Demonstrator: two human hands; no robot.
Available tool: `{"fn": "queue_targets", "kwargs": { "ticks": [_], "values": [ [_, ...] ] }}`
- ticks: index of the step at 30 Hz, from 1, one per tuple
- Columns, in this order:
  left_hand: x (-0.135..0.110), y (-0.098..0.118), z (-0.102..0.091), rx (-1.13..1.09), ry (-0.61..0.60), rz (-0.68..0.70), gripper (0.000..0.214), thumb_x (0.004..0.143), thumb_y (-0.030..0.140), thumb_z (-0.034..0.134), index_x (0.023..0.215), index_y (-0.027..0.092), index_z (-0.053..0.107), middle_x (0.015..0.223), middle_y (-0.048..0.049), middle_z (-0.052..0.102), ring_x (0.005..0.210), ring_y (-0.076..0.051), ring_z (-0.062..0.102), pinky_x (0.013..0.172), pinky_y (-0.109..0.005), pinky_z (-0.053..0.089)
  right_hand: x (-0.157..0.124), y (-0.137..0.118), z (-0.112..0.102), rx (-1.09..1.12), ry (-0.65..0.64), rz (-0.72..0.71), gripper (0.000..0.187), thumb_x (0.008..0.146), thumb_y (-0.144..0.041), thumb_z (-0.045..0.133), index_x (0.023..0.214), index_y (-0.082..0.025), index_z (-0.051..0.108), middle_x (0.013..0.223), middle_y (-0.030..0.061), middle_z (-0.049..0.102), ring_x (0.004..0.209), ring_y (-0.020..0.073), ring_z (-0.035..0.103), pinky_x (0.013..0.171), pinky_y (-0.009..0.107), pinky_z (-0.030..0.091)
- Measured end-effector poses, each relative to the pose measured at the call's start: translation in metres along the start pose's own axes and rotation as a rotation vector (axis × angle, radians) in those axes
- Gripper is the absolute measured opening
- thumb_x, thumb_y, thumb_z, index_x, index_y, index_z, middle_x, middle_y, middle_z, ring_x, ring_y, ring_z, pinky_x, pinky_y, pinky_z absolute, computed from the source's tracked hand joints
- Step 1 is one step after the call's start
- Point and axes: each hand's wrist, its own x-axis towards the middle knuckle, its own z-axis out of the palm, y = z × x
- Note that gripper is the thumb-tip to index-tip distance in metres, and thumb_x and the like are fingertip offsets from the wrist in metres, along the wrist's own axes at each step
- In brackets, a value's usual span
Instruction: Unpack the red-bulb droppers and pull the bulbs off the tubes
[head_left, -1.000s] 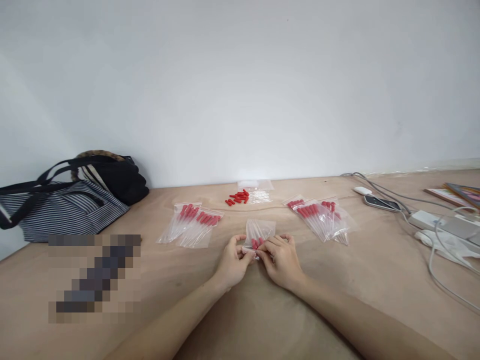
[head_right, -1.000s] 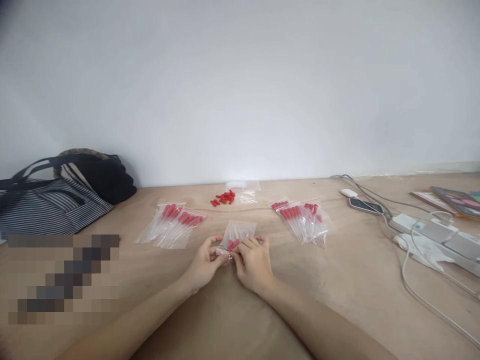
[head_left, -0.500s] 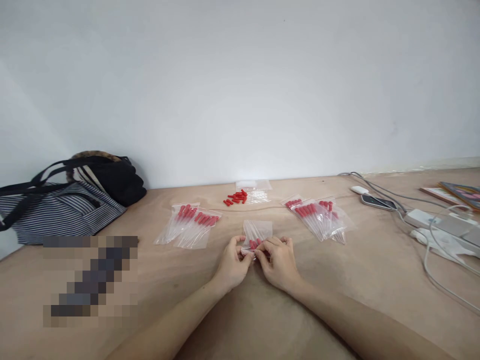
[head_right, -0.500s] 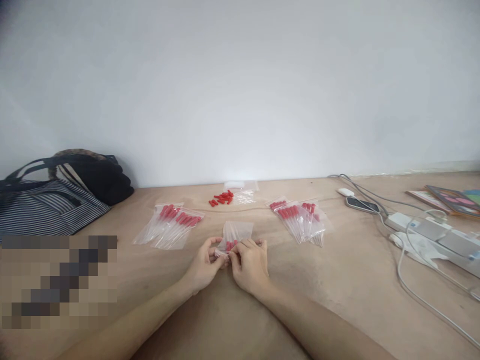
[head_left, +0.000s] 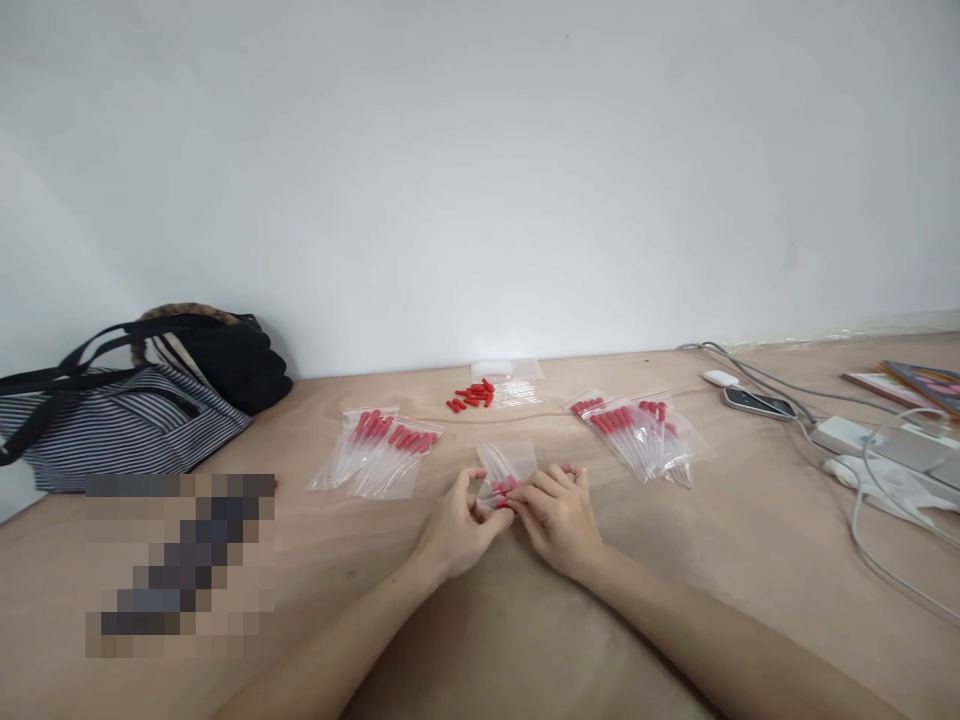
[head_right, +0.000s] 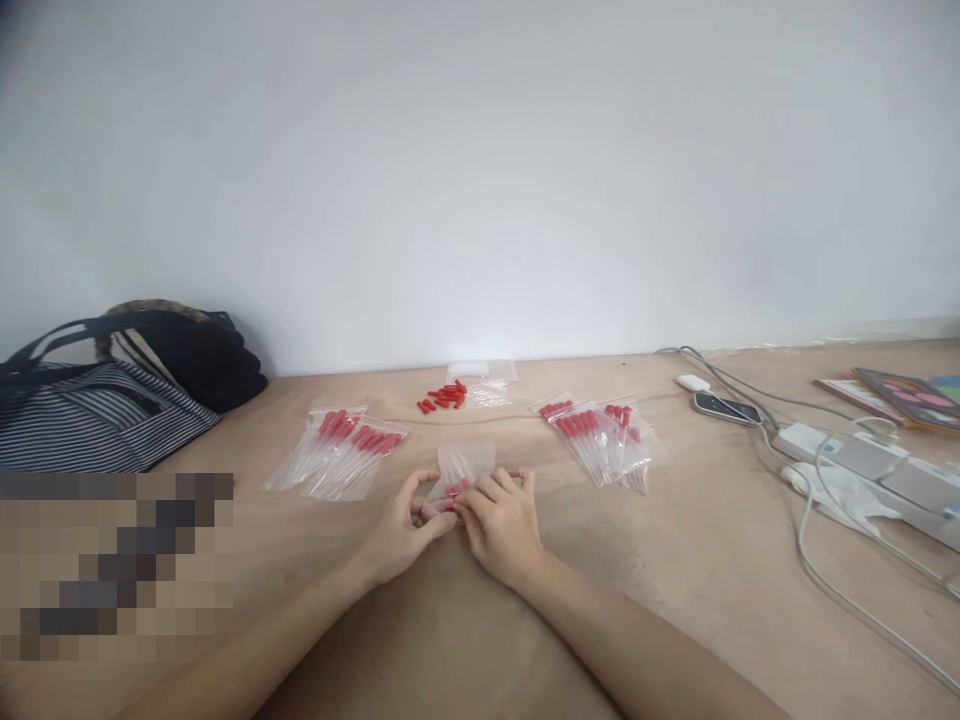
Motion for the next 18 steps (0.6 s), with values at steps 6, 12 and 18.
{"fn": "queue_targets", "kwargs": {
  "ticks": [6, 12, 18],
  "values": [
    [0.013, 0.003, -0.045, 0.504, -0.174, 0.425, 0.062, 0.064, 0.019, 0.061, 0.123, 0.024, 0.045, 0.135, -0.0089, 0.036, 0.126, -0.030, 0.027, 0.103, -0.046, 0.020, -0.003, 0.031, -0.024, 0.079, -0.302, -0.170, 0.026, 0.080, -0.011, 0.044, 0.084, -0.026, 0.065, 0.083, 0.0015, 0.063, 0.079, 0.0151, 0.048, 0.073, 0.031, 0.030],
    [0.032, 0.003, -0.036, 0.551, -0.335, 0.447, 0.044, 0.086, 0.033, 0.041, 0.128, 0.021, 0.041, 0.137, -0.0083, 0.036, 0.128, -0.022, 0.027, 0.106, -0.043, 0.017, -0.003, 0.059, -0.027, 0.112, -0.157, 0.089, 0.010, 0.074, -0.020, 0.053, 0.066, -0.021, 0.059, 0.074, 0.0005, 0.060, 0.074, 0.0151, 0.051, 0.072, 0.030, 0.034],
    [-0.001, 0.005, -0.033, 0.546, -0.150, 0.452, 0.033, 0.082, 0.034, 0.048, 0.111, 0.023, 0.059, 0.110, -0.0072, 0.062, 0.104, -0.025, 0.053, 0.097, -0.042, 0.034, 0.004, 0.058, -0.020, 0.007, 0.009, 0.368, 0.032, 0.070, -0.047, 0.057, 0.053, -0.020, 0.056, 0.072, 0.0014, 0.058, 0.077, 0.0182, 0.052, 0.072, 0.033, 0.035]
  ]
}}
